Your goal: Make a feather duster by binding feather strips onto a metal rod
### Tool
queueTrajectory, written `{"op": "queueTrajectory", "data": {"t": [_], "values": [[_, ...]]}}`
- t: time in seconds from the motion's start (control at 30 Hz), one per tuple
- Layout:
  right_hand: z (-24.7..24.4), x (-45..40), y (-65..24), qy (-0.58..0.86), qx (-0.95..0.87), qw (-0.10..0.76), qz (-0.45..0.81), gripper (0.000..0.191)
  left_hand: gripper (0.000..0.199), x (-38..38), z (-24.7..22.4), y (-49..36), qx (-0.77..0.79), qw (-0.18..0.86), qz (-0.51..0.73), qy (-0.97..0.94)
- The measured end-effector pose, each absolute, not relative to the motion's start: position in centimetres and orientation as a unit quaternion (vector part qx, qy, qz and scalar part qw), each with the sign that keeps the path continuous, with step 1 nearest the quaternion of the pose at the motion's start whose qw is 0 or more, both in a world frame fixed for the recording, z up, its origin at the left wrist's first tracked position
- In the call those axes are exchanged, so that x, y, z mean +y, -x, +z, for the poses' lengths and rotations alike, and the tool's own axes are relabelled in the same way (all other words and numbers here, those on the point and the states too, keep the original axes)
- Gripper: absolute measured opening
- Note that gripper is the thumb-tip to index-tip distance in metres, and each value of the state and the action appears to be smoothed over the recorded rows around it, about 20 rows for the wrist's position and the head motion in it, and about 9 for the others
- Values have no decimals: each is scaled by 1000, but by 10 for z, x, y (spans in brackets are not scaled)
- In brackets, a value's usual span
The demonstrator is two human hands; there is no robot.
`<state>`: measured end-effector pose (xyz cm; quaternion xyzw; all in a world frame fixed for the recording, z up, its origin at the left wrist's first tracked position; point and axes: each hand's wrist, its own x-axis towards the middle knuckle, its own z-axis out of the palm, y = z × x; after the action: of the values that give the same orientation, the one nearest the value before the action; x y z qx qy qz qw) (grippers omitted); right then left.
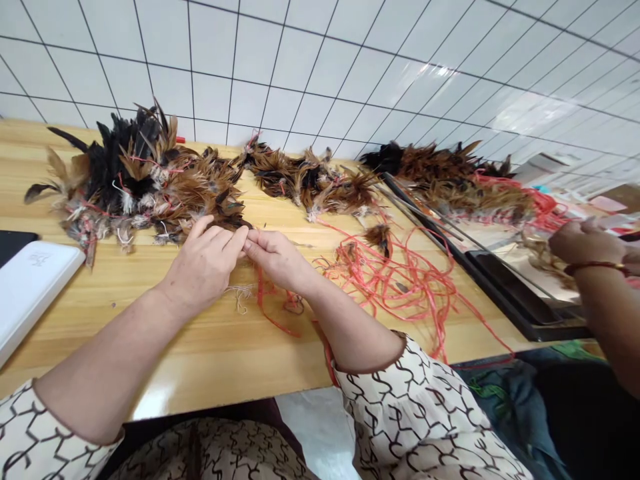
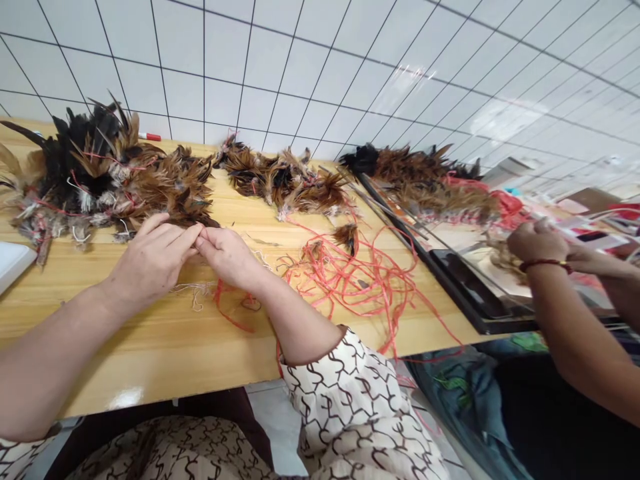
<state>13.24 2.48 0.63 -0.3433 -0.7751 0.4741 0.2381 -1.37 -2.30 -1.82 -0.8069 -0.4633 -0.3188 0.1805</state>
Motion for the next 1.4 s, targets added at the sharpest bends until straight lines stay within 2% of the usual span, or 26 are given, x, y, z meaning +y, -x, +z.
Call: {"op": "queueTrajectory", "data": {"t": [0.2, 0.4, 0.47, 0.6, 0.7, 0.8, 0.97, 1.13, 1.27, 1.4], "values": [[1, 24, -135, 311, -739, 243, 545, 36, 30, -27, -15, 16, -504, 161, -269, 805], [-6, 27, -136, 292, -733, 209, 578, 45, 30, -27, -11, 18, -533, 123, -230, 805], [-7, 28, -137, 311, -755, 247, 523, 43, 28, -27, -9, 18, -552, 100, -222, 798], [-6, 29, -141, 349, -807, 374, 296, 32, 26, -28, -5, 17, -591, 27, -214, 778], [-6, 27, -144, 323, -837, 398, 191, 31, 24, -27, -1, 18, -608, -51, -222, 761], [-4, 22, -145, 287, -869, 380, 138, 31, 23, -25, 3, 19, -616, -117, -226, 745], [0, 14, -142, 240, -920, 303, 72, 33, 21, -23, 7, 21, -620, -189, -248, 720], [-4, 12, -139, 260, -933, 248, 21, 31, 25, -24, 6, 19, -600, -231, -267, 718], [-9, 13, -141, 279, -926, 250, 38, 31, 25, -25, 2, 19, -590, -249, -282, 715], [-9, 13, -141, 294, -911, 265, 115, 28, 22, -25, 1, 20, -574, -261, -307, 713]]}}
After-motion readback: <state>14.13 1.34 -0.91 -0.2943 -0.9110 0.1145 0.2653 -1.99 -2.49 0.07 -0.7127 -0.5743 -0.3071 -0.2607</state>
